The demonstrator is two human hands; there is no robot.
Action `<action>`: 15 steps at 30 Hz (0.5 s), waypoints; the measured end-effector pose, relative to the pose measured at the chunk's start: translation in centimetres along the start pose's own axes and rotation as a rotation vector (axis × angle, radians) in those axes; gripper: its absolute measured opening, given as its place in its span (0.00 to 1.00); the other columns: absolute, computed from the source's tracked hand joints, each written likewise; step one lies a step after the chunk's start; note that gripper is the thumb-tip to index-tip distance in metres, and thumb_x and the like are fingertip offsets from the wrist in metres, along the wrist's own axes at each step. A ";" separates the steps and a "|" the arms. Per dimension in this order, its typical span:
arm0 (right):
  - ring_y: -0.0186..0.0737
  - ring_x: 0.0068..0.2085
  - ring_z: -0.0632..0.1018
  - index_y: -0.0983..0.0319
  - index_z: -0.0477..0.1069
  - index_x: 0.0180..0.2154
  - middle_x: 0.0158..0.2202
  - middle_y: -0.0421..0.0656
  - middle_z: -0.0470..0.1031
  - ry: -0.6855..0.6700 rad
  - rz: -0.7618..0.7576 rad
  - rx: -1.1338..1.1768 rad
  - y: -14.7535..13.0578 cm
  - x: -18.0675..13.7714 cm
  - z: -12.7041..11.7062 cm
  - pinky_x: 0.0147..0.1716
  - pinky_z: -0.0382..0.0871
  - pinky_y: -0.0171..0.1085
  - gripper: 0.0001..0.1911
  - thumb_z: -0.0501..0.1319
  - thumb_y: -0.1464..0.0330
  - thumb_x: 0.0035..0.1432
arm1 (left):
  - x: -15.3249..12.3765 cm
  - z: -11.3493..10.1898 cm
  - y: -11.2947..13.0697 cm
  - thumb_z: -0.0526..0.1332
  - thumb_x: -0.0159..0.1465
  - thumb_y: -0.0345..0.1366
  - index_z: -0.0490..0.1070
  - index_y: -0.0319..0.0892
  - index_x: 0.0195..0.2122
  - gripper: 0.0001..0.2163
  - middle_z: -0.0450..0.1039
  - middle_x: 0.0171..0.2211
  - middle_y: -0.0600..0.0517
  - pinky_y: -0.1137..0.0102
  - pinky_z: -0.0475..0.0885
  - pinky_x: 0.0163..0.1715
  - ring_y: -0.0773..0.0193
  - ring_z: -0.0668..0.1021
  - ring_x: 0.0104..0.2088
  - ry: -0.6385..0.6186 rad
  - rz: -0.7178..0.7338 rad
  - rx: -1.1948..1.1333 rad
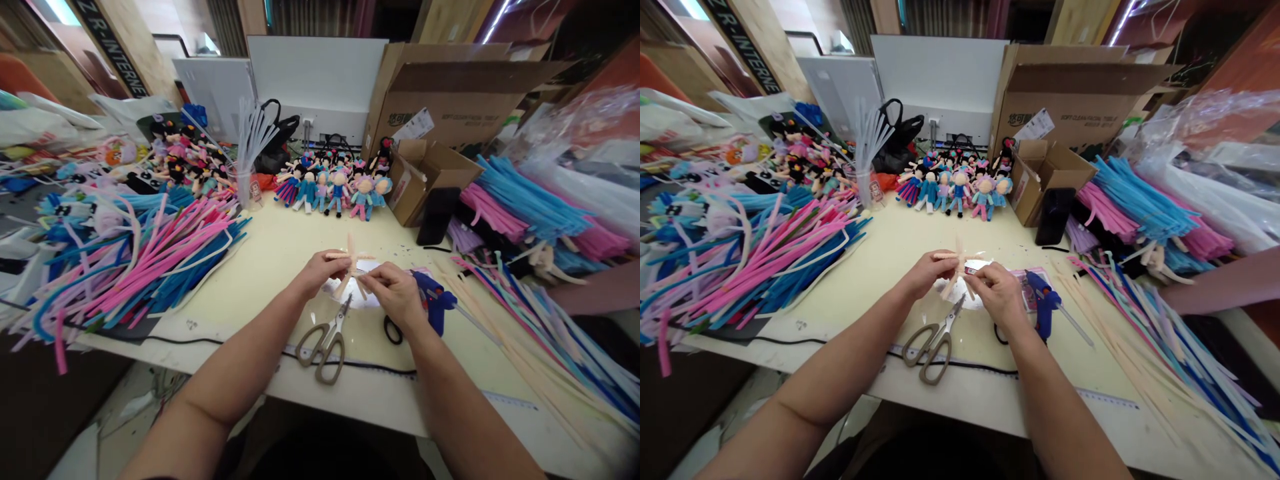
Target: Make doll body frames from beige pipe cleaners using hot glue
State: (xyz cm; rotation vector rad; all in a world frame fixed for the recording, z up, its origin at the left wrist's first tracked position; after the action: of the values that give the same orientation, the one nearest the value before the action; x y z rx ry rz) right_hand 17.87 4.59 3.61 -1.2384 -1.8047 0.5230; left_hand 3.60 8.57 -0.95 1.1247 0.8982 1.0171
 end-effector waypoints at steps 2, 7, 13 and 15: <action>0.33 0.26 0.69 0.61 0.71 0.22 0.23 0.38 0.68 -0.002 0.001 -0.002 0.0 0.0 0.0 0.26 0.59 0.33 0.11 0.63 0.63 0.53 | 0.0 0.0 -0.1 0.65 0.50 0.41 0.72 0.35 0.29 0.13 0.65 0.21 0.55 0.73 0.59 0.24 0.72 0.66 0.22 -0.001 -0.007 -0.009; 0.32 0.25 0.67 0.61 0.71 0.23 0.23 0.38 0.67 -0.007 0.022 0.001 0.1 0.0 0.1 0.25 0.58 0.33 0.11 0.63 0.63 0.53 | 0.0 0.1 -0.2 0.65 0.50 0.42 0.73 0.35 0.31 0.14 0.67 0.23 0.54 0.73 0.59 0.25 0.71 0.67 0.23 -0.012 -0.007 -0.022; 0.32 0.25 0.67 0.61 0.70 0.22 0.22 0.38 0.67 -0.011 0.042 -0.012 0.1 -0.1 0.1 0.26 0.58 0.33 0.11 0.63 0.63 0.52 | 0.0 0.2 -0.3 0.65 0.51 0.41 0.73 0.35 0.32 0.13 0.67 0.24 0.53 0.73 0.60 0.25 0.71 0.67 0.23 -0.018 -0.009 -0.012; 0.32 0.25 0.67 0.61 0.70 0.22 0.22 0.38 0.67 -0.009 0.057 -0.019 0.2 -0.1 0.1 0.26 0.58 0.33 0.12 0.63 0.62 0.52 | 0.0 0.3 -0.2 0.65 0.51 0.40 0.73 0.35 0.31 0.13 0.67 0.23 0.53 0.73 0.59 0.25 0.71 0.67 0.23 -0.017 -0.008 -0.002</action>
State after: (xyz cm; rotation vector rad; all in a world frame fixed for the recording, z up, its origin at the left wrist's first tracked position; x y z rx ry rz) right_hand 17.87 4.60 3.39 -1.3055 -1.7899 0.5456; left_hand 3.87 8.44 -1.12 1.1254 0.8878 1.0001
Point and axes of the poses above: each hand's wrist, its own x-axis towards the middle knuckle, its own z-axis out of the palm, y = z × x, the point moved 8 cm from there along x, towards the middle knuckle
